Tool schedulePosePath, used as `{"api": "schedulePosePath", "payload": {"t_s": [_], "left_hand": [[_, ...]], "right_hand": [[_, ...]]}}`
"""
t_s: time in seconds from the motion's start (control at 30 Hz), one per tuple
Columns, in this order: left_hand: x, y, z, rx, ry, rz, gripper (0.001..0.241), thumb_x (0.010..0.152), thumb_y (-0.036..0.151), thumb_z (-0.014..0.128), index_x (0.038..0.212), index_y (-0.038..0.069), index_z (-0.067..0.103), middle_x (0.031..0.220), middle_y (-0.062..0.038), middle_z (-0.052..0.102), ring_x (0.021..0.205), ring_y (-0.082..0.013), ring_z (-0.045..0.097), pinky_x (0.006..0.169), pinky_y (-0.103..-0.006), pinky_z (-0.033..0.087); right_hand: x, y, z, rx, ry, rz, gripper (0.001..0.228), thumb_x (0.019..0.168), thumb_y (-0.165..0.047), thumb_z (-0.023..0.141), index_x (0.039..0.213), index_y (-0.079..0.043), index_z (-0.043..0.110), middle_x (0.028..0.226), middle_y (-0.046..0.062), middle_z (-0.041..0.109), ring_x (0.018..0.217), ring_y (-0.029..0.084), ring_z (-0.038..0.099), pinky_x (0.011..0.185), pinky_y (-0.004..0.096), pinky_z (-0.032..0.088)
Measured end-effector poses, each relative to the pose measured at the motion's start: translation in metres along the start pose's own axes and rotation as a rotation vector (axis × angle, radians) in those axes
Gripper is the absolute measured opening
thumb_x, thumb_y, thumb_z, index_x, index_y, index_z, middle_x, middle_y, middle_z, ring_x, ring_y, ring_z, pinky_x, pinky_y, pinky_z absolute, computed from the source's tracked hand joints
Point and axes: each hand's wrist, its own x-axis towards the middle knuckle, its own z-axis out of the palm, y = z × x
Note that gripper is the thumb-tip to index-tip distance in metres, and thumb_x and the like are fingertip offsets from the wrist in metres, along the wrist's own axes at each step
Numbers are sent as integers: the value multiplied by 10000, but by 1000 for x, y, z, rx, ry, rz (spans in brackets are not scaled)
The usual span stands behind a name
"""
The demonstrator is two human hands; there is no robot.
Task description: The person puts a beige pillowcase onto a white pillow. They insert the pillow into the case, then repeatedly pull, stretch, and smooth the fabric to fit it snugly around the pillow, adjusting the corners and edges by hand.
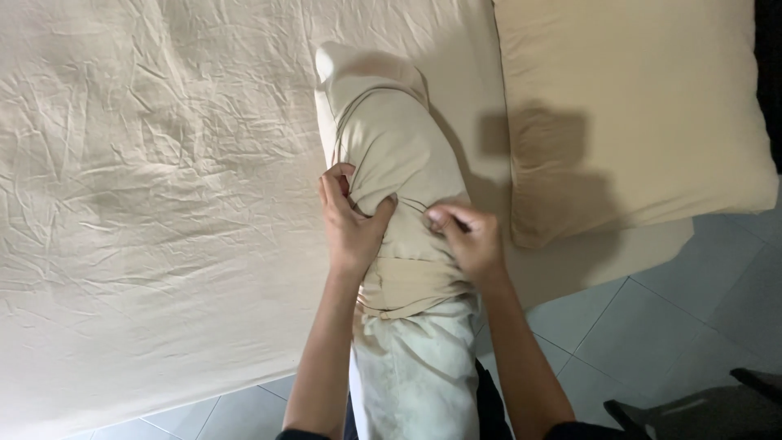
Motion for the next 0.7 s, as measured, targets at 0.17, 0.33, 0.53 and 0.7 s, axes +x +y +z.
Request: {"api": "schedulePosePath", "payload": {"t_s": [0.17,0.33,0.53,0.7], "left_hand": [[-13,15,7,12,-44,-2,660,701,58,835,1251,92,471,1113,-154,433,1030,-384,551,917,-526,513],[-16,16,19,14,-66,-17,682,680,86,832,1259,117,473,1094,-119,417,1034,-344,540,887,-498,534],[-16,11,21,-10,-84,-33,669,678,94,830,1253,115,489,1133,-109,430,1021,-322,544,877,-478,543],[-21,23,21,6,-26,-36,638,664,90,841,1221,122,532,1054,-78,436,973,-283,552,821,-441,552]], "right_hand": [[71,-40,-27,-82,-247,-251,234,1008,-153,701,1225,-68,720,1139,183,707,1096,378,634,978,535,457],[121,-31,-1,-142,-511,-313,580,984,-137,735,1522,-110,518,1569,252,434,1437,578,237,1152,739,164],[121,12,13,13,-277,-377,155,985,-96,736,1125,-41,775,1170,196,737,1199,431,612,1101,557,454],[97,-10,6,-110,-94,-405,86,983,-67,744,1046,-68,803,1033,134,783,1085,353,709,1001,480,554]]}}
